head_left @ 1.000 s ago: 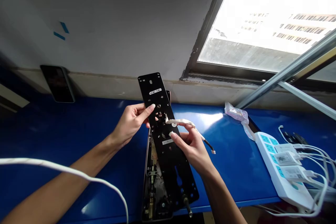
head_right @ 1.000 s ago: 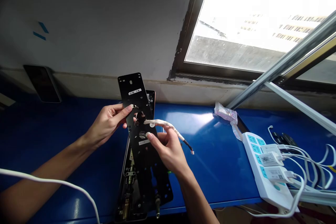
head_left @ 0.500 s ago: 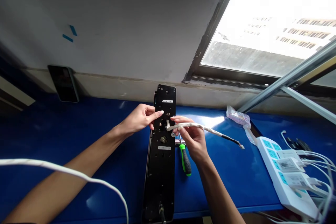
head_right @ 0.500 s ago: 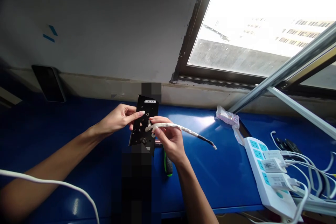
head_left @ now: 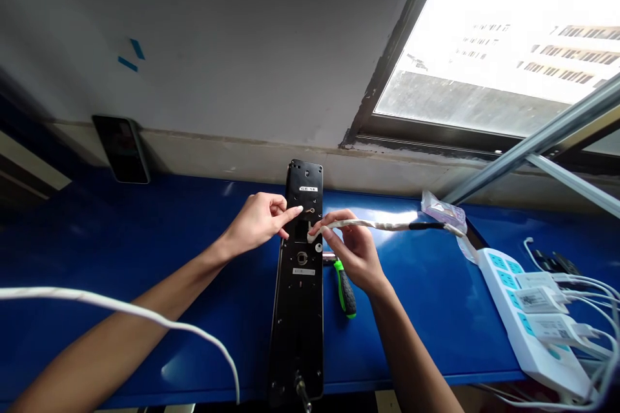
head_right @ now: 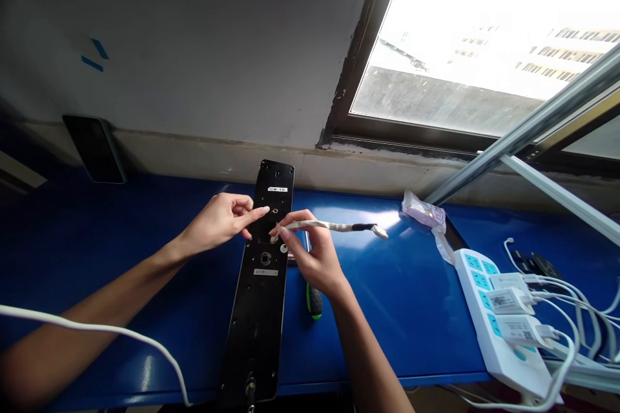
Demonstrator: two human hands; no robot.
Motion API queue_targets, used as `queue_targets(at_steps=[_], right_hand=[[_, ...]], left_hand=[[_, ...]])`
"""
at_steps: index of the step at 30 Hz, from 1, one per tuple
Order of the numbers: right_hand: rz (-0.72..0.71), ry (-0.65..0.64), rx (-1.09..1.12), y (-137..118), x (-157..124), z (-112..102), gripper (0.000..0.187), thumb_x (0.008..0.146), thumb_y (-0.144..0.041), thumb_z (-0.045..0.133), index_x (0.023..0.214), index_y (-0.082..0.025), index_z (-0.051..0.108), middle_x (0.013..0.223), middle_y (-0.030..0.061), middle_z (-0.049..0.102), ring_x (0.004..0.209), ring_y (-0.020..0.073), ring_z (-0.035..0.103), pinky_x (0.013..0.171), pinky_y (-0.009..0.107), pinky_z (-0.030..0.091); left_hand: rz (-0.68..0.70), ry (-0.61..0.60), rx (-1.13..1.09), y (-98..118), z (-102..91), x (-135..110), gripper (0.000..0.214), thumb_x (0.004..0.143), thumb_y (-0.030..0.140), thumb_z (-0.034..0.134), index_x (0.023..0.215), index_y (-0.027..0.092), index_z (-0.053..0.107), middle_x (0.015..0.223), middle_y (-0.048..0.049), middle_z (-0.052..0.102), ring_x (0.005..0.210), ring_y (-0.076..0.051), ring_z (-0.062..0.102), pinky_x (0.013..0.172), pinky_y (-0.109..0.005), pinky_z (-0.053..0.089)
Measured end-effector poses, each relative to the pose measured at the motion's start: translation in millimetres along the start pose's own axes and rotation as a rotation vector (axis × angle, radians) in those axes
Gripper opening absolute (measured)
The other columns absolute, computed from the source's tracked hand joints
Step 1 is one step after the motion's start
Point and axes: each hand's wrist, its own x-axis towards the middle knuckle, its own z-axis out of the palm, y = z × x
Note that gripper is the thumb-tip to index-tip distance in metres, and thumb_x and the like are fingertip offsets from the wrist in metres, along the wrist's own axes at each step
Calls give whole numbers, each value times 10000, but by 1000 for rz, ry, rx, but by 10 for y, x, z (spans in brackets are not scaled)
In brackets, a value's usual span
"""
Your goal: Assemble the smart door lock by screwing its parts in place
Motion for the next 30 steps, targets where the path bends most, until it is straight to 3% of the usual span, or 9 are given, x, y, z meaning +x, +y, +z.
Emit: queue_targets(at_steps=[8,10,12,16,18,22,23,27,30], right_hand=[[16,-55,-124,12,-32,-9,93,1038,-345,639,1095,-273,654,1036,35,758,1002,214,724,950,431,560],[-1,-58,-169,28,-30,-35,87,1048,-341,618,1083,-273,659,1027,38,739,1002,218,708,950,438,553],[-25,-64,-223,46,-19,-72,97,1051,-333,607,1053,-269,681,1022,48,717,1019,228,683,963,450,537],[-69,-91,-284,67,5,-161,109,1045,-326,609,1034,-274,704,1023,57,714,1056,243,657,976,458,534],[-78,-111,-300,59,5,-215,80,1020,-328,654,1028,-277,715,1063,61,732,1087,251,660,991,462,535],[-66,-137,-327,41,-17,-310,90,962,-355,736,1004,-277,750,1223,81,723,1162,277,661,1049,482,511],[-60,-137,-322,46,-25,-324,114,957,-377,740,1011,-278,752,1247,85,713,1175,283,662,1055,485,511],[-48,-105,-282,101,-49,-329,184,955,-441,730,1045,-281,741,1251,87,706,1193,289,660,1040,476,522],[-41,-80,-266,143,-60,-301,169,973,-427,707,1046,-279,742,1234,87,714,1170,281,667,1017,462,524]], left_hand=[[159,253,316,-126,-10,-16,562,870,602,761,591,211,470,494,40,540,477,-126,506,540,-262,367],[139,260,262,-197,20,-24,445,863,604,772,777,219,565,588,42,601,530,-143,560,568,-264,403],[77,212,116,-267,73,-31,475,878,597,764,1129,233,590,749,17,701,613,-180,660,608,-276,474],[23,33,-238,-331,198,-37,782,961,530,685,1583,269,288,944,-47,756,748,-241,754,674,-335,589],[82,72,-212,-316,233,-48,765,981,472,667,1610,283,276,1009,-62,736,823,-240,746,720,-356,611],[388,414,154,-233,178,-119,373,947,288,683,1311,229,621,1191,-109,614,1014,-235,653,883,-388,585],[491,389,196,-210,142,-142,248,941,242,677,1187,213,665,1143,-98,613,988,-221,639,890,-380,574],[836,-137,273,-149,18,-205,27,919,190,713,943,198,705,910,-55,670,880,-199,625,820,-338,547],[875,-232,314,-141,6,-207,64,920,215,743,979,192,735,910,-71,691,902,-216,631,833,-356,547]])
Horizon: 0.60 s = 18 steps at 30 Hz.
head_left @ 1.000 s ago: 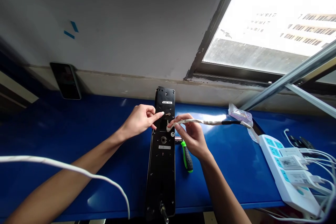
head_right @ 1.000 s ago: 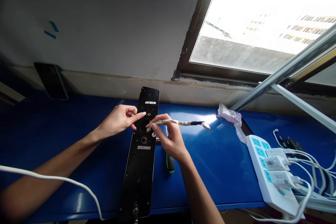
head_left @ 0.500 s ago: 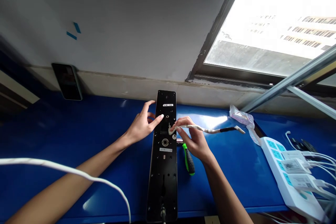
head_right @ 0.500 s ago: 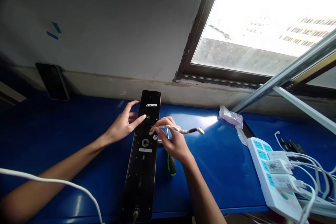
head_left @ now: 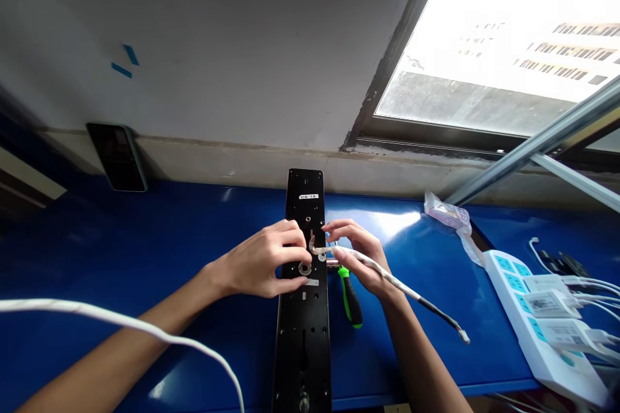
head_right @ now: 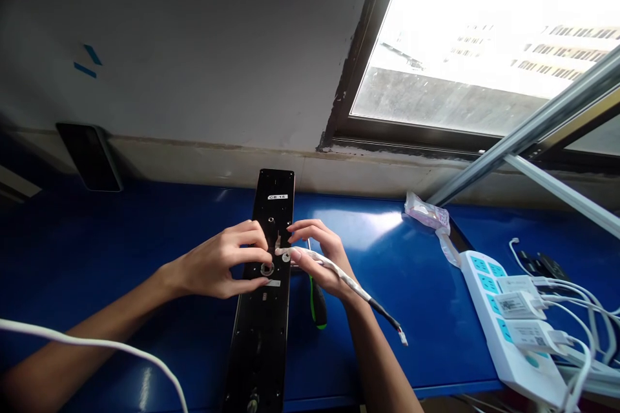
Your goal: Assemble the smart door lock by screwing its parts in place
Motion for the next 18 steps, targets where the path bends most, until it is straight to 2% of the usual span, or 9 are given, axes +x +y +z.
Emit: queue_targets(at_steps=[4,10,18], right_hand=[[3,3,16,-2,-8,33,166,976,-423,703,1034,-274,747,1227,88,720,1160,278,676,1015,456,528],[0,8,26,-38,0,36,160,976,-415,706,1024,-269,751,1217,87,720,1159,269,681,1025,450,533],[1,9,9,-55,32,47,180,971,-436,710,1006,-265,751,1205,91,731,1162,276,684,1022,459,542]], left_hand=[[10,-8,-20,-8,14,12,23,938,209,747,919,196,749,905,-77,694,907,-217,619,821,-354,549],[-35,-39,-112,-19,-9,-4,48,954,203,751,982,197,789,890,-75,701,919,-213,598,784,-328,550],[-65,-133,-140,-60,-88,44,66,950,208,764,1007,229,789,999,-78,655,1039,-222,574,898,-328,564]])
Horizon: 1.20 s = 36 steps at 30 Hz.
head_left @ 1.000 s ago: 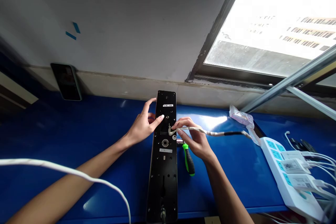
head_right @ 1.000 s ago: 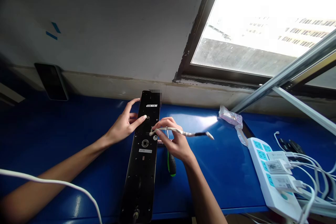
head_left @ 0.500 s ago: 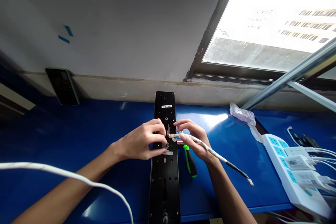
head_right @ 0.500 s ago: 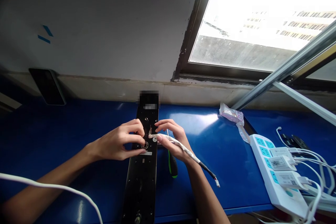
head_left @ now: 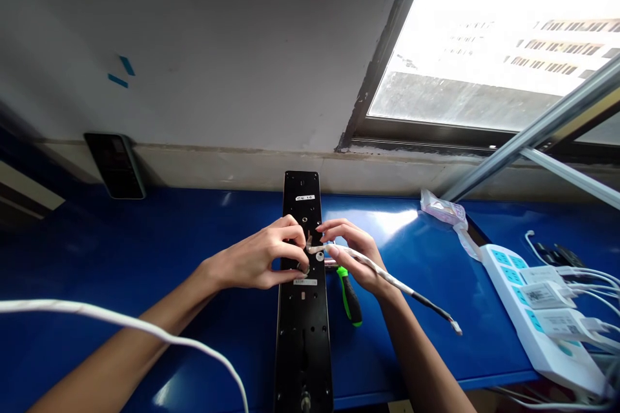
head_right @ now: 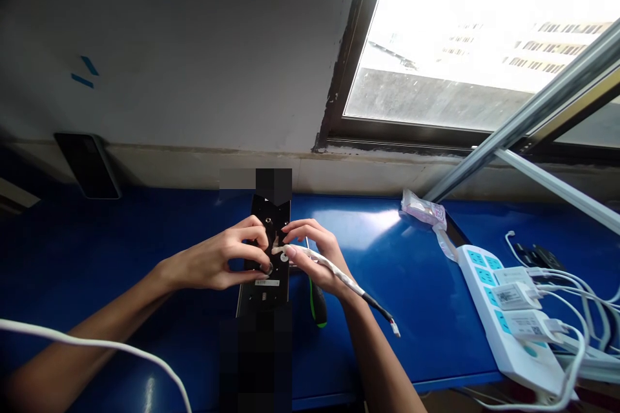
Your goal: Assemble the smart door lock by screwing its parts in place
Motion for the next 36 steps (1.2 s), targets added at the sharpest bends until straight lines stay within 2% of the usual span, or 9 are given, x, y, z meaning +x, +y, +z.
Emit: queue_targets(at_steps=[7,11,14,17,21,24,26,30,36], right_hand=[[3,-29,-25,-1,20,-39,169,961,-421,727,1033,-270,753,1198,83,738,1129,266,690,964,433,551],[-10,-38,-29,-3,33,-34,182,962,-411,723,1081,-274,741,1206,76,737,1103,251,684,934,415,547],[-21,-43,-29,7,32,-22,196,966,-420,712,1089,-269,732,1206,80,735,1084,250,685,916,413,554],[-28,-43,-43,23,23,-29,198,972,-423,698,1091,-266,718,1209,85,731,1088,252,689,899,409,566],[-35,-56,-112,31,-1,-88,235,925,-419,765,1092,-266,701,1200,90,718,1083,252,682,892,402,573],[-38,-51,-204,40,-22,-157,328,854,-407,845,1106,-266,690,1156,81,697,968,222,661,859,396,582],[-41,-52,-270,57,-33,-193,368,870,-394,829,1187,-274,686,1188,83,696,959,214,663,859,397,598],[-75,-96,-401,95,-51,-194,486,939,-359,764,1408,-330,641,1411,94,679,1227,272,667,996,463,608],[-137,-48,-540,99,-65,-120,421,1007,-323,672,1426,-328,644,1432,114,674,1226,295,659,995,537,598]], left_hand=[[38,9,-18,-10,-28,-2,70,929,200,790,994,226,791,993,-73,635,1023,-213,589,879,-312,548],[-28,330,-35,-12,22,5,157,889,264,838,857,189,704,885,-34,642,852,-175,613,769,-299,535],[-187,582,137,-60,83,38,153,919,283,803,927,194,679,943,-40,687,904,-201,632,843,-348,541],[-227,572,212,-152,150,62,190,955,276,765,1133,222,727,1107,-64,737,1084,-247,641,976,-411,544],[-218,551,227,-231,224,57,109,982,267,724,1074,242,776,1181,-78,714,1158,-260,619,1006,-439,556],[-315,622,235,-218,283,53,98,952,302,748,1029,245,768,1300,-85,621,1220,-272,598,1064,-472,547],[-416,671,174,-198,332,58,215,920,346,777,1107,249,739,1394,-93,550,1261,-282,596,1080,-477,557],[-541,686,-94,-185,424,80,521,904,406,790,1384,304,613,1518,-92,495,1203,-263,669,1008,-439,625],[-531,720,-306,-184,447,120,510,892,384,804,1360,296,620,1539,-96,537,1159,-273,721,1031,-462,621]])
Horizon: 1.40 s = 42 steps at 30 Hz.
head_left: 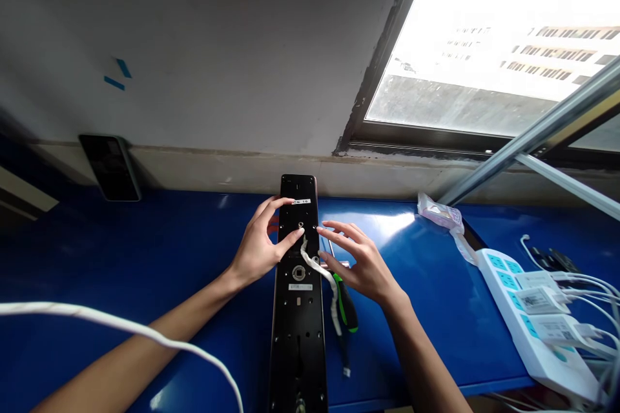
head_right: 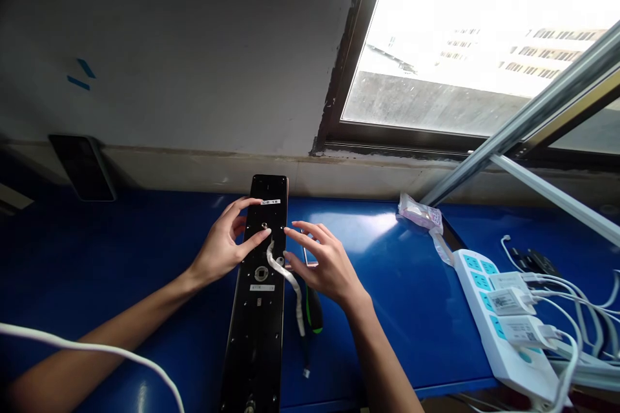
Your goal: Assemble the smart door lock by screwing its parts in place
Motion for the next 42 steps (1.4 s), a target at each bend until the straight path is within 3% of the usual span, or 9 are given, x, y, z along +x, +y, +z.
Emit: queue_targets(at_steps=[3,7,10,12,15,19,26,35,42], right_hand=[[-20,-8,-19,-9,24,25,359,1000,-313,680,1358,-316,694,1384,109,705,1151,293,688,960,535,602],[-7,4,29,4,50,68,303,1004,-318,683,1303,-298,722,1328,99,733,1174,266,716,1000,486,613],[37,-5,93,11,39,84,290,1005,-324,685,1292,-300,725,1284,86,748,1141,235,743,984,435,638],[72,-26,143,8,27,89,301,1002,-336,690,1300,-307,721,1216,72,766,1060,211,758,860,370,673],[124,-39,211,-5,22,100,325,992,-354,697,1313,-305,716,1085,57,780,962,194,752,677,294,665],[187,-20,287,-33,53,128,282,976,-357,714,1246,-285,744,1024,47,777,883,178,743,733,318,681],[323,6,426,-54,95,170,269,941,-380,738,1184,-267,758,1040,48,778,817,165,770,708,301,705],[408,-11,519,-66,97,182,333,916,-427,757,1194,-244,744,975,44,771,822,172,783,693,283,700],[385,6,447,-114,54,234,332,983,-430,664,1260,-249,688,987,36,732,695,123,732,673,269,645]], left_hand=[[-117,-34,-139,33,-3,34,690,848,388,848,1450,276,531,1397,-116,663,1136,-295,743,1022,-478,623],[-307,-109,-371,71,-10,59,1103,806,386,896,1659,316,199,1096,-82,777,1037,-308,779,935,-493,649],[-385,-79,-423,87,-6,45,1233,785,374,923,1692,385,86,1124,-73,765,1069,-309,768,931,-495,643],[-431,-54,-453,94,1,32,1215,764,368,942,1687,383,153,1186,-86,748,1127,-313,748,955,-491,632],[-494,-84,-489,101,9,24,978,754,386,950,1579,262,440,1236,-124,739,1144,-311,736,966,-456,623],[-499,-108,-482,109,22,36,689,749,411,950,1302,135,647,1150,-132,772,1020,-268,757,888,-373,627],[-488,-61,-476,138,45,64,667,724,410,963,1247,134,655,1091,-118,790,952,-259,769,815,-351,630],[-541,-118,-538,90,51,7,858,740,339,963,1457,213,509,1232,-123,747,1110,-295,744,936,-422,625],[-395,-101,-405,33,129,-53,837,821,400,899,1508,222,454,1406,-133,673,1300,-326,670,1140,-506,538]])
